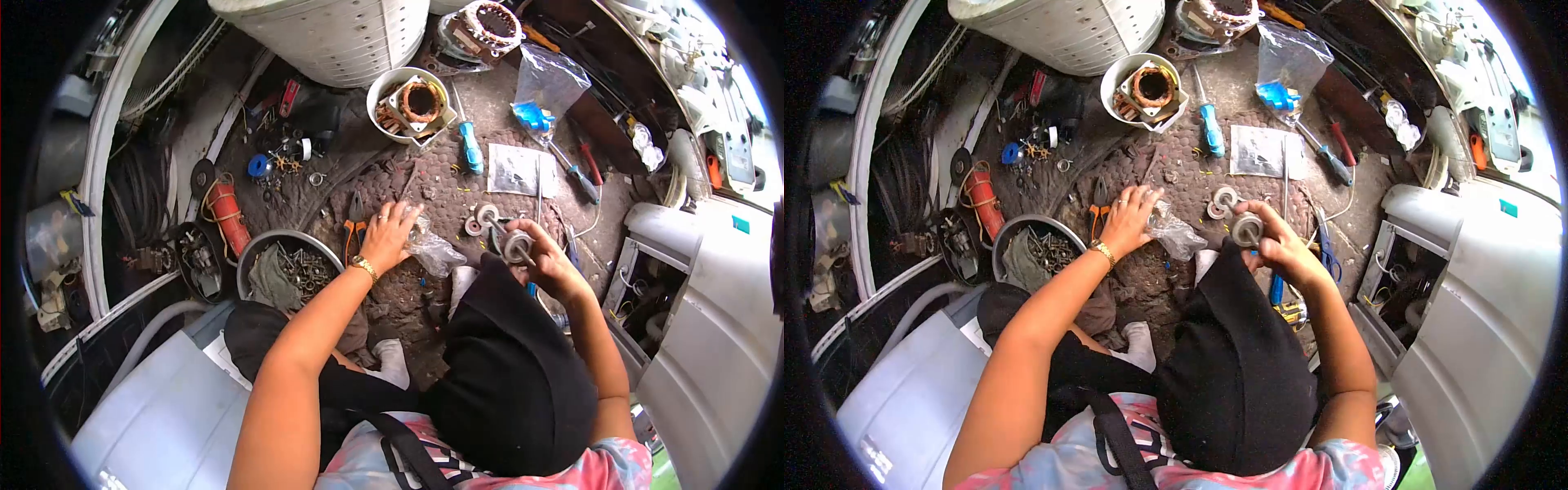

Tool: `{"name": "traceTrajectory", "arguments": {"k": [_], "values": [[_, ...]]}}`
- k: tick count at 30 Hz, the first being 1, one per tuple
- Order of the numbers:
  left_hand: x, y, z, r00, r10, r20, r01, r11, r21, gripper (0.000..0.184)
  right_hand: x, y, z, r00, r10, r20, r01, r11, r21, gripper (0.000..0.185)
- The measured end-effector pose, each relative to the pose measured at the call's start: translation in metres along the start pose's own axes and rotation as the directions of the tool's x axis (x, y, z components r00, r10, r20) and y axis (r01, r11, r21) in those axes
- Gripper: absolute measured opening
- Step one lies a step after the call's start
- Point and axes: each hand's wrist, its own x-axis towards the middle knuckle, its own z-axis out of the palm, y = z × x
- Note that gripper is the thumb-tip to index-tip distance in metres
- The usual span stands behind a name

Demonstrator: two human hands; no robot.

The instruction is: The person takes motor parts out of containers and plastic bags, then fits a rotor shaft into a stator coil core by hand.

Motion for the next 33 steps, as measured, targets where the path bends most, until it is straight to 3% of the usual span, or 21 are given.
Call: {"name": "traceTrajectory", "arguments": {"k": [2, 4, 6, 8, 9, 10, 11, 14, 15, 18, 19, 23, 29, 33], "values": [[0.001, -0.008, 0.003, 0.998, 0.018, 0.062, -0.016, 0.999, -0.030, 0.091, 0.009, -0.006, 0.010, 1.000, -0.013, 0.013, 0.014, 0.998, -0.067, 0.093], [0.002, -0.013, 0.003, 0.997, -0.051, -0.053, 0.034, 0.962, -0.271, 0.079, 0.016, -0.012, 0.027, 0.995, -0.078, -0.060, 0.062, 0.970, -0.236, 0.096], [0.002, -0.022, 0.006, 0.984, -0.167, -0.067, 0.101, 0.821, -0.562, 0.077, 0.022, -0.018, 0.037, 0.955, -0.198, -0.221, 0.055, 0.850, -0.524, 0.053], [-0.004, -0.030, 0.014, 0.932, -0.326, 0.156, 0.239, 0.230, -0.943, 0.080, 0.023, -0.023, 0.043, 0.889, -0.245, -0.387, 0.036, 0.880, -0.474, 0.036], [-0.007, -0.023, 0.003, 0.915, -0.299, 0.271, 0.252, -0.101, -0.962, 0.081, 0.020, -0.027, 0.047, 0.869, -0.272, -0.412, 0.078, 0.899, -0.430, 0.027], [-0.011, -0.017, -0.008, 0.899, -0.235, 0.369, 0.249, -0.420, -0.873, 0.083, 0.020, -0.027, 0.046, 0.833, -0.409, -0.372, 0.207, 0.854, -0.477, 0.024], [-0.014, -0.017, -0.005, 0.899, -0.215, 0.381, 0.196, -0.579, -0.792, 0.082, 0.017, -0.029, 0.044, 0.820, -0.461, -0.340, 0.251, 0.822, -0.511, 0.024], [-0.007, -0.006, -0.025, 0.971, -0.007, 0.240, 0.145, -0.779, -0.610, 0.080, 0.007, -0.038, 0.047, 0.829, -0.492, -0.266, 0.304, 0.795, -0.525, 0.034], [-0.004, -0.004, -0.023, 0.988, 0.039, 0.153, 0.122, -0.799, -0.589, 0.076, 0.006, -0.036, 0.051, 0.828, -0.509, -0.235, 0.326, 0.778, -0.537, 0.036], [0.005, 0.006, -0.015, 0.945, -0.146, 0.293, 0.033, -0.848, -0.529, 0.074, 0.008, -0.035, 0.066, 0.815, -0.567, -0.121, 0.361, 0.660, -0.659, 0.038], [0.005, 0.011, -0.018, 0.962, -0.087, 0.258, 0.056, -0.863, -0.501, 0.067, 0.010, -0.033, 0.070, 0.820, -0.565, -0.094, 0.369, 0.647, -0.667, 0.038], [0.005, 0.020, -0.010, 0.967, -0.020, 0.252, 0.099, -0.888, -0.450, 0.070, 0.019, -0.030, 0.074, 0.829, -0.559, 0.025, 0.411, 0.578, -0.705, 0.031], [0.008, 0.036, -0.008, 0.981, 0.028, 0.192, 0.116, -0.878, -0.464, 0.068, 0.027, -0.021, 0.070, 0.840, -0.532, 0.110, 0.420, 0.509, -0.752, 0.029], [0.014, 0.044, -0.011, 0.968, -0.009, 0.249, 0.118, -0.864, -0.490, 0.070, 0.029, -0.022, 0.070, 0.855, -0.504, 0.117, 0.393, 0.485, -0.781, 0.029]]}}
